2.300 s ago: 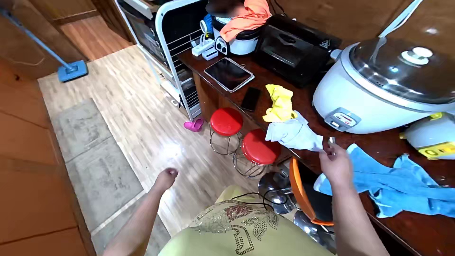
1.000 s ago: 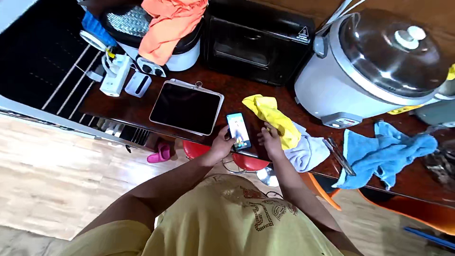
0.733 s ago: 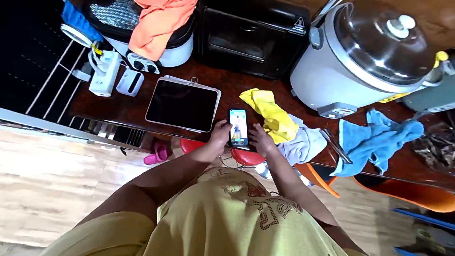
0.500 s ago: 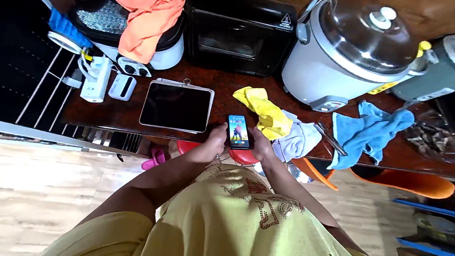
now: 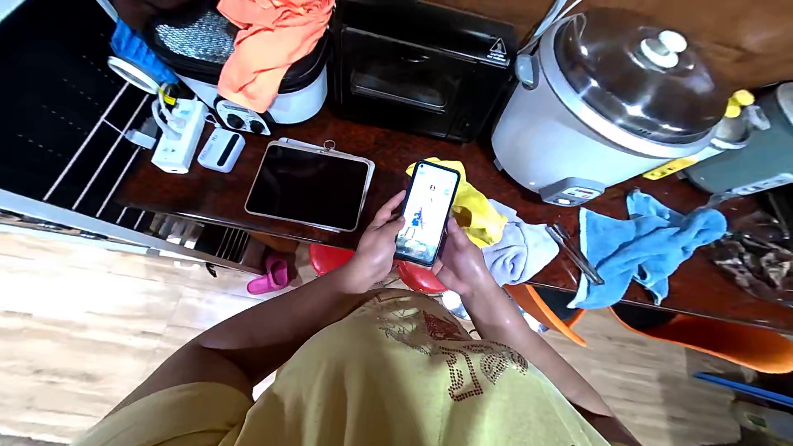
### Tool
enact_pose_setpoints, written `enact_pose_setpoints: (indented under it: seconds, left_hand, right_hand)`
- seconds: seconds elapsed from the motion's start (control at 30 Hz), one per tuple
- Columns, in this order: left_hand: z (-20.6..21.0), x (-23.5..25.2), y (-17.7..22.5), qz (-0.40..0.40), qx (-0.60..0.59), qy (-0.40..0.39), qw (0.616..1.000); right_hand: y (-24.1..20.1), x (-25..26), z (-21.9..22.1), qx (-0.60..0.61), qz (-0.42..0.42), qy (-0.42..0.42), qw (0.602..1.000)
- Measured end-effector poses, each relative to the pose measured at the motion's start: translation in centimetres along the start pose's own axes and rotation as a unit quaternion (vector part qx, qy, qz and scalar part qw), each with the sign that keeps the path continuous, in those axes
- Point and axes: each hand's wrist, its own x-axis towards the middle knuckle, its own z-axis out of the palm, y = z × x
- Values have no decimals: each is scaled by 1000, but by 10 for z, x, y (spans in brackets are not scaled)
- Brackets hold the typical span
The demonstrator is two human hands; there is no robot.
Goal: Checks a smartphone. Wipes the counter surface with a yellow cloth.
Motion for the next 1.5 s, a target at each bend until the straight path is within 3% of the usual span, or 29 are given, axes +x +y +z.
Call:
enact_pose_setpoints:
  seconds: [0.2, 0.37, 0.53, 0.67, 0.8, 1.03, 1.27, 1.4, 1.47, 1.5]
  left_hand:
    - [-22, 5, 4, 35, -14, -49, 998]
    - [-20, 19, 24, 35, -11, 13, 999]
    - [-9, 71, 11, -77, 48, 58, 994]
    - [5, 134, -17, -63, 137, 106, 983]
    - [11, 158, -25, -47, 122, 110, 985]
    - [-15, 156, -20, -4, 156, 147, 977]
    - [-48, 126, -4, 16, 54, 83, 995]
    - [-42, 97, 6, 5, 21, 72, 997]
    - [-45, 93, -19, 65, 54, 68, 994]
    - [-55, 104, -55, 172, 87, 88, 977]
  right_hand:
    - [2, -12, 2, -24, 0, -71, 997]
    - [13, -14, 6, -49, -7, -55, 997]
    - [7, 17, 2, -87, 43, 81, 992]
    - [8, 75, -27, -138, 6, 155, 978]
    - [6, 97, -37, -184, -56, 196, 962]
    - [15, 105, -13, -215, -103, 162, 957]
    - [25, 108, 14, -150, -113, 167, 968]
    - [21, 103, 23, -108, -77, 155, 979]
    - [18, 102, 25, -108, -50, 141, 983]
    - [17, 102, 22, -121, -41, 129, 983]
